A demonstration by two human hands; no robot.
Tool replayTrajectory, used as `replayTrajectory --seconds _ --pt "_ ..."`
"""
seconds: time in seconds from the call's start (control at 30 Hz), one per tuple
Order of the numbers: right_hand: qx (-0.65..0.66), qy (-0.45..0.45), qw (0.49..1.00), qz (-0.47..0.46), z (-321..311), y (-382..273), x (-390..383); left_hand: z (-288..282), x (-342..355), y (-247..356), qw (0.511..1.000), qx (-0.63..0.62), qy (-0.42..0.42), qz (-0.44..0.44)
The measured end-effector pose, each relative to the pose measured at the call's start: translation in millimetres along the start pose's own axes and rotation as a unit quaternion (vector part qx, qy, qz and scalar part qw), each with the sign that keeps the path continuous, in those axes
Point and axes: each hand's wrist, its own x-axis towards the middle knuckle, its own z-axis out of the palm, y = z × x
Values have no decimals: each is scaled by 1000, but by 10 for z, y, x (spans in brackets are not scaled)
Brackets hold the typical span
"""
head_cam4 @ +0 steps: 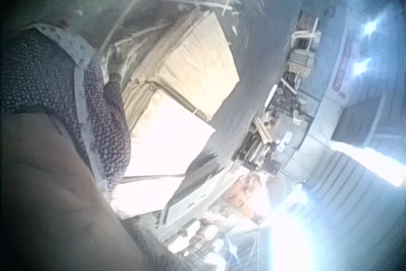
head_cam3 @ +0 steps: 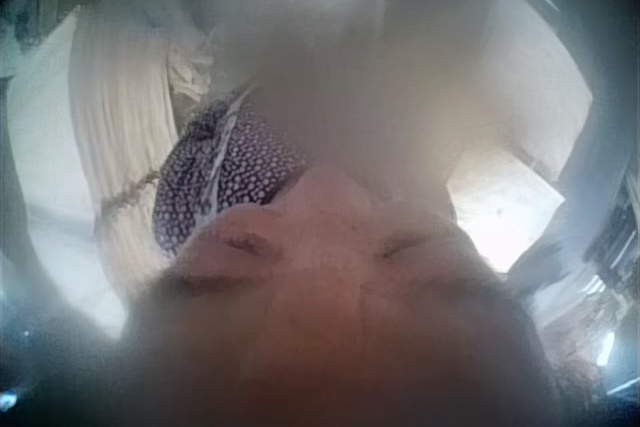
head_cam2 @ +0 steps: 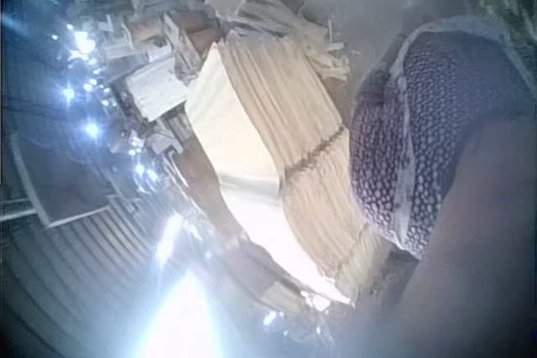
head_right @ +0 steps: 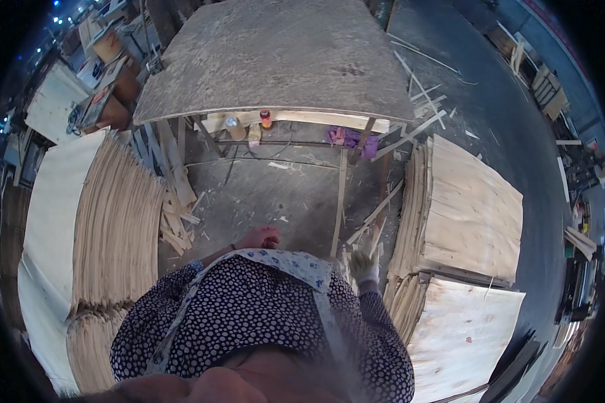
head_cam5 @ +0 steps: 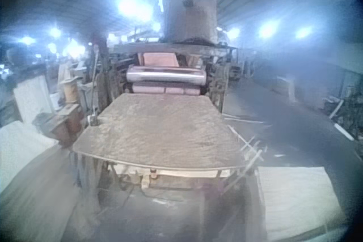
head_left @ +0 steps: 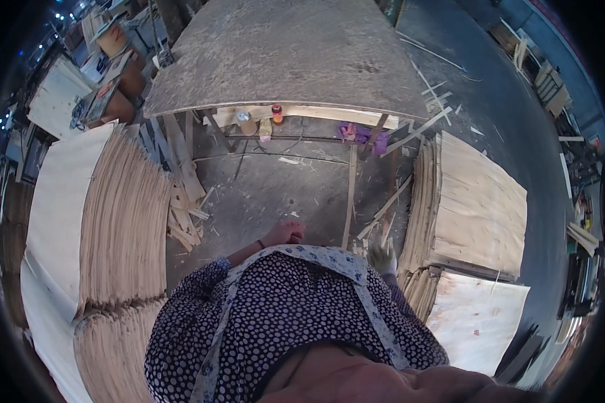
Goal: Processing thin wood veneer sheets through an industrial gluing or laminating machine.
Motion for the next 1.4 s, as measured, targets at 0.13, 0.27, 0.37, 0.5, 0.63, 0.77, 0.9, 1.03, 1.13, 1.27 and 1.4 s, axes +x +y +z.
replayTrajectory --seconds 0.13,0.27,0.37,0.5,0.63,0.77,0.9,1.03,1.13,1.27,1.4 --pt "-78 -52 995 -42 -1861 60 1285 -528 231 383 1000 -31 5 6" --pt "984 -65 160 44 -2868 281 2521 -709 465 857 994 -86 66 -1" --pt "967 -116 92 -210 -3757 150 3593 -1098 298 1799 983 -102 150 -6" --pt "959 -99 251 -85 -4856 340 4638 -961 762 2267 966 -190 170 42" --pt "939 -89 286 -170 -5120 566 5752 -629 949 3215 962 -190 185 62" --pt "932 -6 301 -203 -5472 476 6510 -868 961 3736 964 -150 179 123" --pt "865 185 465 -42 -5219 -171 5723 -1214 141 2937 962 -145 186 136" --pt "798 204 565 -37 -5315 -437 4816 -1241 -680 2690 951 -135 205 190" --pt "360 374 855 14 -5115 -363 4553 -1358 -883 2818 940 -119 243 208" --pt "140 301 940 80 -4673 -208 4288 -1722 -833 3052 926 -39 292 236" --pt "128 297 942 93 -4938 -337 5517 -3555 325 4645 879 38 380 286"
